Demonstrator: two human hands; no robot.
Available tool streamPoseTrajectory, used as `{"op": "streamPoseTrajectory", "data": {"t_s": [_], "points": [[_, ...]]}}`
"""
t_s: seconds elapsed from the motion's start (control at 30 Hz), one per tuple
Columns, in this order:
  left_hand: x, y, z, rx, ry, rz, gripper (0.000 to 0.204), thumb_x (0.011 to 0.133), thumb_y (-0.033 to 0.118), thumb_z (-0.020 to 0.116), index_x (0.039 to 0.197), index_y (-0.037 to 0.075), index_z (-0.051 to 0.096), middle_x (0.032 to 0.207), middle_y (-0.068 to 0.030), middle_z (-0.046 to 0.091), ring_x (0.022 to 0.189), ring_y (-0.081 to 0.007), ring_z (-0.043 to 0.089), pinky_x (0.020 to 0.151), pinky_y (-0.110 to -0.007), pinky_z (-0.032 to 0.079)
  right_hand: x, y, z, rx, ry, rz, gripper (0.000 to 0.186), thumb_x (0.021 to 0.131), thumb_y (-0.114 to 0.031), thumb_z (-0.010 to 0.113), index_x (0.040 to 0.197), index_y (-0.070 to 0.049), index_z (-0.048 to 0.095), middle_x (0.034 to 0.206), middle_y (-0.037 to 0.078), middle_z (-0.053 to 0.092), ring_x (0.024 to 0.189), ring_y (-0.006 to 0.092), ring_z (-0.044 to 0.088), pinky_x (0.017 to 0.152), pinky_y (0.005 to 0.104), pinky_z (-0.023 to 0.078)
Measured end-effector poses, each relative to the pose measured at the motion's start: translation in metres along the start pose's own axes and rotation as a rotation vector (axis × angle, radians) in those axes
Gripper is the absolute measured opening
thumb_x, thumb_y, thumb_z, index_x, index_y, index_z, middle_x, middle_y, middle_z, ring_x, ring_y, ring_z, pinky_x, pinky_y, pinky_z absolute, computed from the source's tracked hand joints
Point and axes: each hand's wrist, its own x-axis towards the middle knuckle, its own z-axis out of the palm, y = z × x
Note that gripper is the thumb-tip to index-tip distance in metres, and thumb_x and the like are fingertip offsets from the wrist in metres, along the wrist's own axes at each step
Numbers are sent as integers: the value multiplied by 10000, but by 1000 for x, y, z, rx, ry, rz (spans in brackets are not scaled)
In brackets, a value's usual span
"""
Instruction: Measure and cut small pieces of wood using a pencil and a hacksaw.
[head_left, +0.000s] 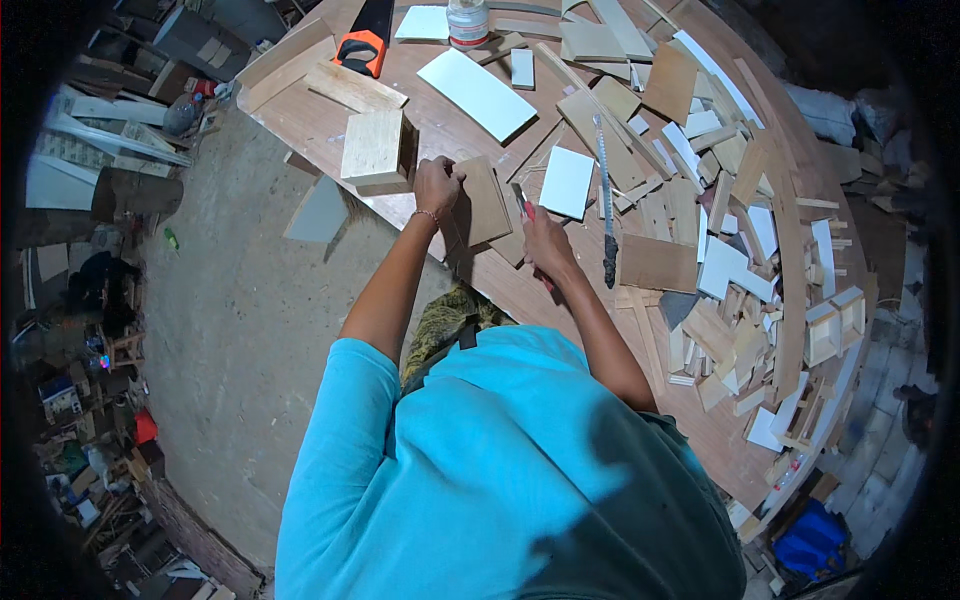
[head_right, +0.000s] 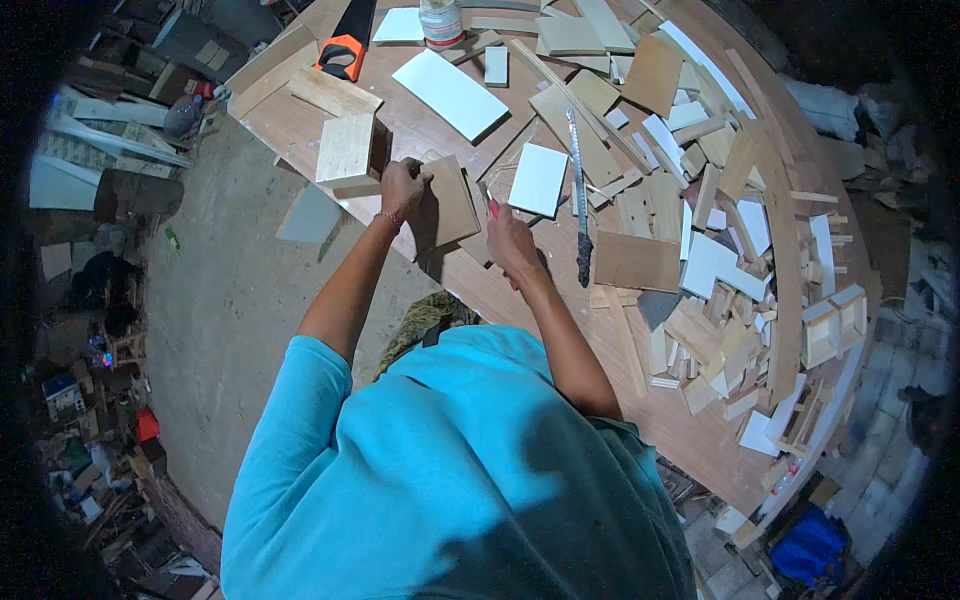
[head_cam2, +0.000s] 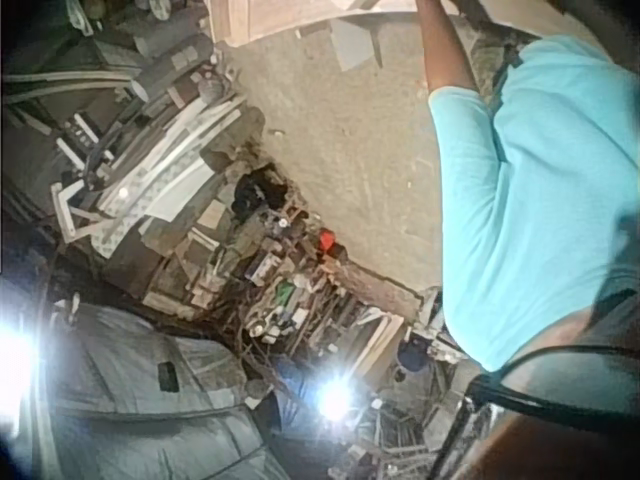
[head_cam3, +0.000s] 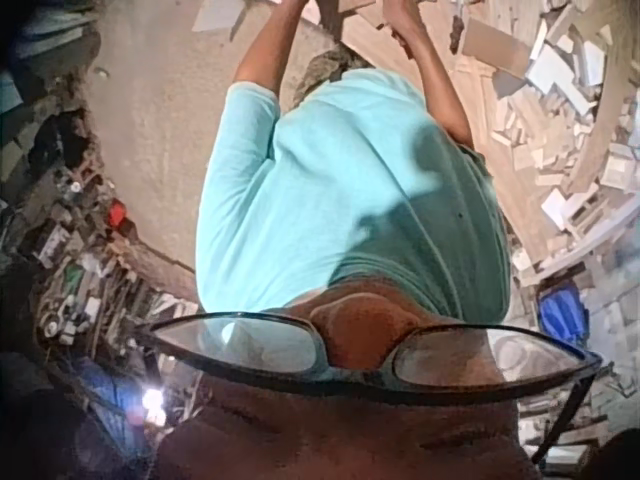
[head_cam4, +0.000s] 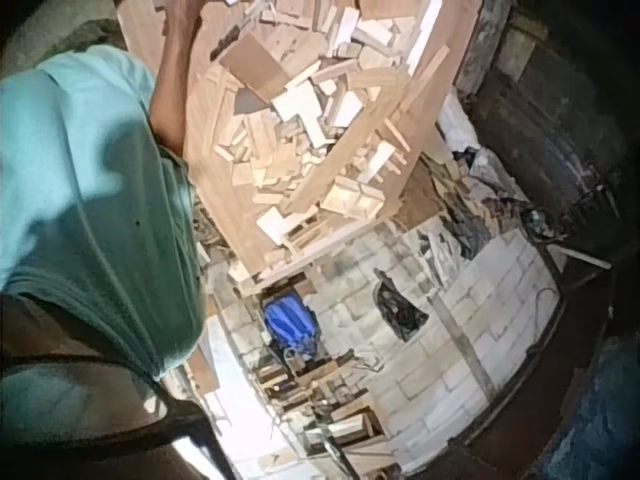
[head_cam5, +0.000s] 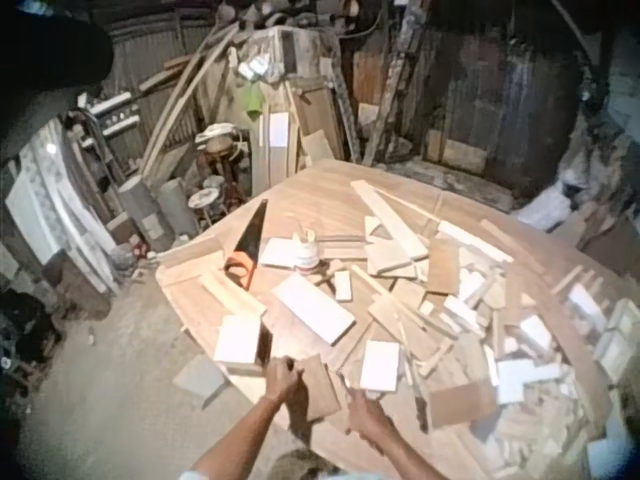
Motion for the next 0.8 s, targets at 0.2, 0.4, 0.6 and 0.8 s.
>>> {"op": "streamPoseTrajectory", "data": {"t_s": [0.2,0.4,0.6,0.8], "points": [[-21,10,6,143,70,46,395,654,166,670,1017,62,555,1018,-148,468,951,-314,443,783,-396,389,-15,-10,7,-239,2,-50,252,842,-174,374,889,67,430,606,232,540,543,323,577,517,418,444],[-35,15,10,156,74,119,502,650,237,668,1087,71,485,1057,-135,436,1008,-313,389,839,-412,327,-16,-11,1,-311,52,-76,262,829,-187,402,861,71,436,609,257,533,564,355,575,554,432,441],[-40,25,-4,175,-126,-32,509,635,196,672,1086,61,478,1103,-147,418,1035,-328,377,851,-433,320,-23,-20,-4,140,-70,256,188,811,-137,448,912,21,436,573,125,524,455,197,543,389,318,434],[-83,11,-21,205,-262,425,656,614,24,606,1218,144,379,1310,-99,284,1238,-344,191,974,-518,195,-15,-7,-4,438,-55,275,181,804,-132,485,931,-12,437,657,74,523,410,122,490,325,257,394]]}}
